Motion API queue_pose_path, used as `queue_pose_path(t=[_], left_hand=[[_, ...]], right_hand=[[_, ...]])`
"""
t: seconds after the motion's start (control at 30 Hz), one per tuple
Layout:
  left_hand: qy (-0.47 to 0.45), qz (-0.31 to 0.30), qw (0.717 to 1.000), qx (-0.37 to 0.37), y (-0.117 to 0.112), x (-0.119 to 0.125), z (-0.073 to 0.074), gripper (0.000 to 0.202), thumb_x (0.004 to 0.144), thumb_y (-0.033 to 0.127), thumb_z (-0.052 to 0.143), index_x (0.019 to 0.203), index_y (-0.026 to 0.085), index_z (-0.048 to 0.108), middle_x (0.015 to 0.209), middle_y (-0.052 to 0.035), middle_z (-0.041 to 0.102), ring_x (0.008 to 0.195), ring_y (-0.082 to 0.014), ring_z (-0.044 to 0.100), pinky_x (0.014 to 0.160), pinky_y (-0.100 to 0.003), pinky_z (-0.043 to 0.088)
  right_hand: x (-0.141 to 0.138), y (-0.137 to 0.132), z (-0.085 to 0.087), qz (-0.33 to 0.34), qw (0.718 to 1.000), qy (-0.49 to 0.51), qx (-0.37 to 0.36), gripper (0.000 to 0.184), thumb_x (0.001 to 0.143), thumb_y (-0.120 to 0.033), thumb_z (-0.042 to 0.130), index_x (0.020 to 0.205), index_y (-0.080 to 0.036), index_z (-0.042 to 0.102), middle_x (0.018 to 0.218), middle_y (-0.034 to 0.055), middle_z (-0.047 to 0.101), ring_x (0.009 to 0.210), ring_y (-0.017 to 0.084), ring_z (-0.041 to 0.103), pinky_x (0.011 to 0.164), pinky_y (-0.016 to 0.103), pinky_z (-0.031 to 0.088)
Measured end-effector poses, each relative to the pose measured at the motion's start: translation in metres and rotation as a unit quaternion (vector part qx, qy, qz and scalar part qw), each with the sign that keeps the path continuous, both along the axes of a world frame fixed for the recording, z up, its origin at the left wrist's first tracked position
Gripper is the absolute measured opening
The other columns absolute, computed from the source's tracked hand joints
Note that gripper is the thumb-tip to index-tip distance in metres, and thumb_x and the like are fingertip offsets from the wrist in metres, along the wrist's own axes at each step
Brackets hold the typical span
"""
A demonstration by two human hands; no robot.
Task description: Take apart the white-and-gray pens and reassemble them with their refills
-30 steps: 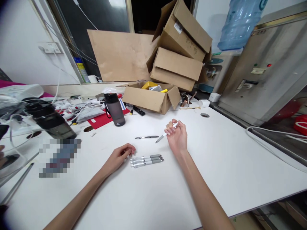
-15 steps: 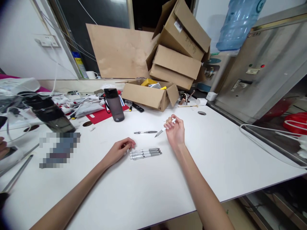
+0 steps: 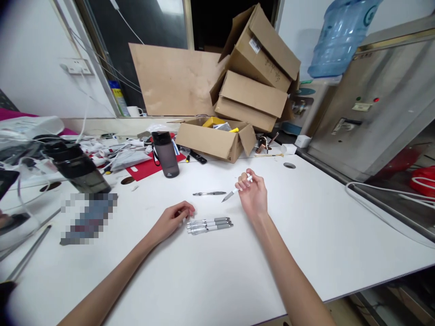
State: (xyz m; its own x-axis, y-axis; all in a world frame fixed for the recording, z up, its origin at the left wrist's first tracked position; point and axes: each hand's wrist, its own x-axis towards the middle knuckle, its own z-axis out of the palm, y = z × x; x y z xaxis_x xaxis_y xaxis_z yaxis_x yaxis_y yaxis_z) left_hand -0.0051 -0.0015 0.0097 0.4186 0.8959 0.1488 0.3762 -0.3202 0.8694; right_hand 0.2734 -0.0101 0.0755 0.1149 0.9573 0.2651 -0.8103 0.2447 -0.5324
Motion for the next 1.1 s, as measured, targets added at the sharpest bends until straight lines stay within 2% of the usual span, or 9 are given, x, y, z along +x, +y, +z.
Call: queue_pose_path(t=[0.2,0.3,0.4,0.5,0.57,0.63,0.8,0.9,1.1], left_hand=[[-0.004,0.015,1.0,0.002,-0.003,0.0,0.003,0.024,0.097,0.028,0.045,0.101,0.02,0.067,0.092,-0.0036,0.071,0.079,-0.018,0.058,0.073,-0.029,0.042],[-0.01,0.028,0.999,0.022,-0.007,0.002,0.007,0.024,0.097,0.028,0.045,0.105,0.022,0.067,0.101,-0.0045,0.07,0.081,-0.0181,0.059,0.072,-0.028,0.043],[-0.026,0.031,0.998,0.051,-0.011,0.007,0.013,0.025,0.097,0.027,0.047,0.111,0.024,0.067,0.116,-0.0055,0.068,0.091,-0.0194,0.06,0.073,-0.028,0.045],[-0.051,0.033,0.996,0.061,-0.015,0.01,0.018,0.027,0.099,0.029,0.048,0.118,0.025,0.066,0.119,-0.0064,0.068,0.1,-0.0211,0.061,0.076,-0.027,0.048],[-0.066,0.037,0.995,0.061,-0.016,0.012,0.02,0.027,0.1,0.033,0.051,0.122,0.025,0.065,0.119,-0.0067,0.068,0.1,-0.0208,0.062,0.078,-0.027,0.049],[-0.081,0.033,0.994,0.06,-0.017,0.013,0.021,0.029,0.1,0.037,0.055,0.124,0.025,0.064,0.119,-0.0063,0.068,0.1,-0.0203,0.063,0.079,-0.028,0.05],[-0.078,0.004,0.995,0.056,-0.02,0.016,0.022,0.024,0.097,0.042,0.063,0.111,0.024,0.071,0.113,-0.0048,0.071,0.098,-0.0204,0.065,0.077,-0.028,0.049],[-0.069,0.025,0.996,0.056,-0.019,0.014,0.022,0.024,0.097,0.043,0.063,0.101,0.022,0.075,0.107,-0.0052,0.073,0.094,-0.0207,0.065,0.075,-0.028,0.048],[-0.165,0.104,0.98,0.04,-0.008,0.006,0.02,0.03,0.091,0.047,0.069,0.099,0.019,0.071,0.097,-0.008,0.074,0.097,-0.0254,0.068,0.065,-0.027,0.046]], right_hand=[[-0.008,-0.002,-0.001,-0.039,0.992,-0.117,0.009,0.015,0.095,-0.035,0.051,0.088,-0.024,0.057,0.069,-0.0028,0.033,0.06,0.015,0.035,0.06,0.028,0.04],[-0.014,-0.004,-0.007,-0.06,0.971,-0.227,0.035,0.004,0.09,-0.028,0.057,0.093,-0.026,0.056,0.07,-0.0011,0.05,0.069,0.017,0.046,0.071,0.03,0.043],[-0.02,-0.007,-0.012,-0.074,0.924,-0.37,0.063,0.013,0.092,-0.026,0.061,0.104,-0.028,0.058,0.091,0.0018,0.066,0.085,0.019,0.057,0.085,0.034,0.045],[-0.026,-0.01,-0.016,-0.095,0.852,-0.508,0.088,0.015,0.095,-0.033,0.062,0.109,-0.028,0.064,0.115,0.0059,0.067,0.097,0.021,0.062,0.091,0.036,0.047],[-0.029,-0.012,-0.018,-0.089,0.812,-0.568,0.098,0.016,0.096,-0.035,0.062,0.109,-0.027,0.068,0.118,0.0065,0.068,0.099,0.022,0.065,0.09,0.036,0.049],[-0.031,-0.014,-0.02,-0.059,0.793,-0.597,0.104,0.017,0.096,-0.033,0.063,0.11,-0.027,0.07,0.115,0.0055,0.071,0.1,0.022,0.068,0.089,0.036,0.051],[-0.036,-0.02,-0.022,0.009,0.775,-0.619,0.124,0.014,0.093,-0.031,0.067,0.106,-0.027,0.072,0.111,0.0036,0.074,0.1,0.022,0.07,0.09,0.036,0.053],[-0.032,-0.02,-0.019,0.035,0.767,-0.629,0.122,0.017,0.092,-0.033,0.069,0.108,-0.028,0.072,0.116,0.0039,0.073,0.108,0.023,0.069,0.096,0.037,0.052],[-0.006,-0.008,-0.019,-0.07,0.791,-0.606,0.042,0.028,0.1,-0.047,0.055,0.111,-0.026,0.07,0.112,0.0055,0.072,0.105,0.023,0.068,0.099,0.039,0.047]])
